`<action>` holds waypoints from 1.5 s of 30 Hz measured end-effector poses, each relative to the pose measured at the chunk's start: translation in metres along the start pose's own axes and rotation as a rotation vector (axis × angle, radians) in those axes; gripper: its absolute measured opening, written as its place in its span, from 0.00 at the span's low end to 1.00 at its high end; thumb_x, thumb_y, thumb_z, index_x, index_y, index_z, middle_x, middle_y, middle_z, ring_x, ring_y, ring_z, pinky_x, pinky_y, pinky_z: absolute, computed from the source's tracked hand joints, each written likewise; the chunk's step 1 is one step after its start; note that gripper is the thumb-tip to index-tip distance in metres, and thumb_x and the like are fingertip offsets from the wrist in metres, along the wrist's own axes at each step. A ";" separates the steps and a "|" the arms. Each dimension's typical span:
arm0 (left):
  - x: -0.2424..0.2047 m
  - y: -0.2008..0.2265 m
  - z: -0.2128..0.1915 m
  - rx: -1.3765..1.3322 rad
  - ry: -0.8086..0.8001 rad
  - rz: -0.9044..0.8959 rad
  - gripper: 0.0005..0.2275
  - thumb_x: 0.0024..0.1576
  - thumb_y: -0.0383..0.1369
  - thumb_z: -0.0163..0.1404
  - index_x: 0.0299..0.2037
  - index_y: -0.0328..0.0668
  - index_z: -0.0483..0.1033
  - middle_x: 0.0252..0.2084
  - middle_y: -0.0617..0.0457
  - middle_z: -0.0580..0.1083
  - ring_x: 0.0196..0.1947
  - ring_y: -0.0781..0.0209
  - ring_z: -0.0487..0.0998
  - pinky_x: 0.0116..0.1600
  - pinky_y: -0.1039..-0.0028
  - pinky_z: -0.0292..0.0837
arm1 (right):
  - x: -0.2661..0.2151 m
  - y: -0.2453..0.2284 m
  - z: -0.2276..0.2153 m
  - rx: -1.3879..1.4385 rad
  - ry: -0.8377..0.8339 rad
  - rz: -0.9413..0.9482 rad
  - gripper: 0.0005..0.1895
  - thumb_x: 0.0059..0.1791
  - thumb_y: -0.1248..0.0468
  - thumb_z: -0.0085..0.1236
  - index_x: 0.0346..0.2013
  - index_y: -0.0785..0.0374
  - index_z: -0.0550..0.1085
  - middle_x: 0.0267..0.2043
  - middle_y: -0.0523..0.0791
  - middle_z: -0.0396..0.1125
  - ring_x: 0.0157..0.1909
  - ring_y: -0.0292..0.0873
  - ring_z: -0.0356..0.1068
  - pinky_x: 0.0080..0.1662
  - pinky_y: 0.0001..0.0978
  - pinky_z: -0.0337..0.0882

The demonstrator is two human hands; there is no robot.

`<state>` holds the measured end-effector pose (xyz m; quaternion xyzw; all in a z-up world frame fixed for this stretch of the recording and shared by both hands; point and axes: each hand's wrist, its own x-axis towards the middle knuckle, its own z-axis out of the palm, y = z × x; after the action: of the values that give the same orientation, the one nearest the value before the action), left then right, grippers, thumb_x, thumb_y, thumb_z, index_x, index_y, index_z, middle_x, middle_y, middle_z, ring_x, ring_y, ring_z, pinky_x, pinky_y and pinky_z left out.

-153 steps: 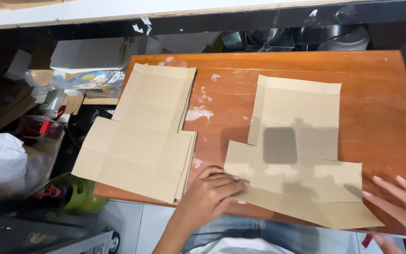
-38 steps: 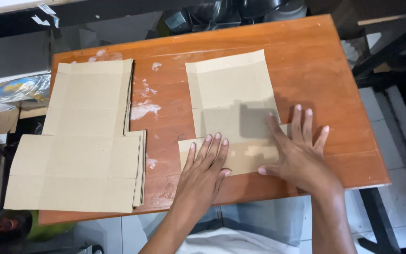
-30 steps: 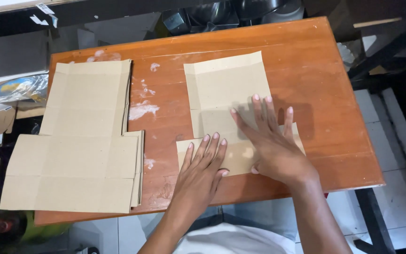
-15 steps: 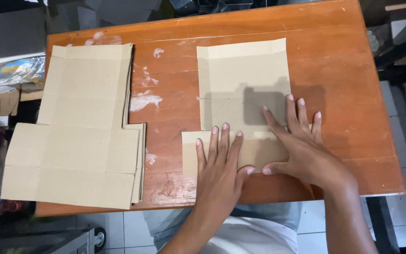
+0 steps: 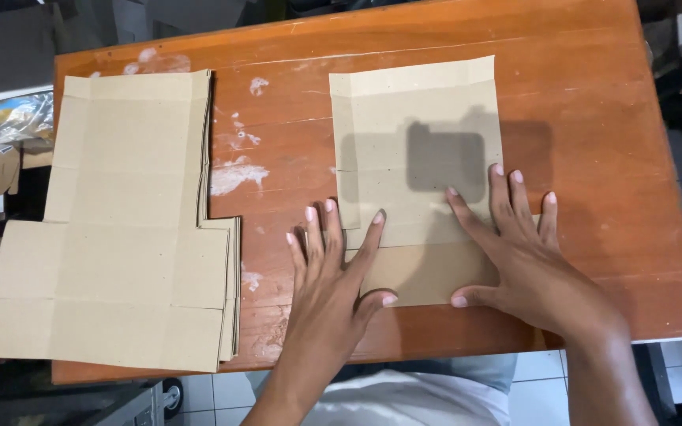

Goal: The person folds flat cardboard pieces into small rectangular boxes by hand on a wooden table. After completing one box, they place it on a nearby shelf with other finished boxes and begin folding another piece.

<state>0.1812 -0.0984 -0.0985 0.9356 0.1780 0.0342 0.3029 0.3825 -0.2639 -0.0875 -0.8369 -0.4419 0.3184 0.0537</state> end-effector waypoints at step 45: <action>-0.033 -0.040 0.006 -1.164 0.004 -0.351 0.56 0.41 0.68 0.01 0.71 0.44 0.63 0.74 0.49 0.64 0.77 0.58 0.57 0.78 0.67 0.41 | -0.037 -0.051 -0.081 0.110 0.537 -0.282 0.08 0.51 0.60 0.57 0.37 0.57 0.82 0.37 0.40 0.77 0.37 0.37 0.75 0.35 0.28 0.70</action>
<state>0.1386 -0.0835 -0.1245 0.5729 0.2822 0.0774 0.7656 0.3785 -0.2458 0.0134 -0.8172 -0.5061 0.0988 0.2574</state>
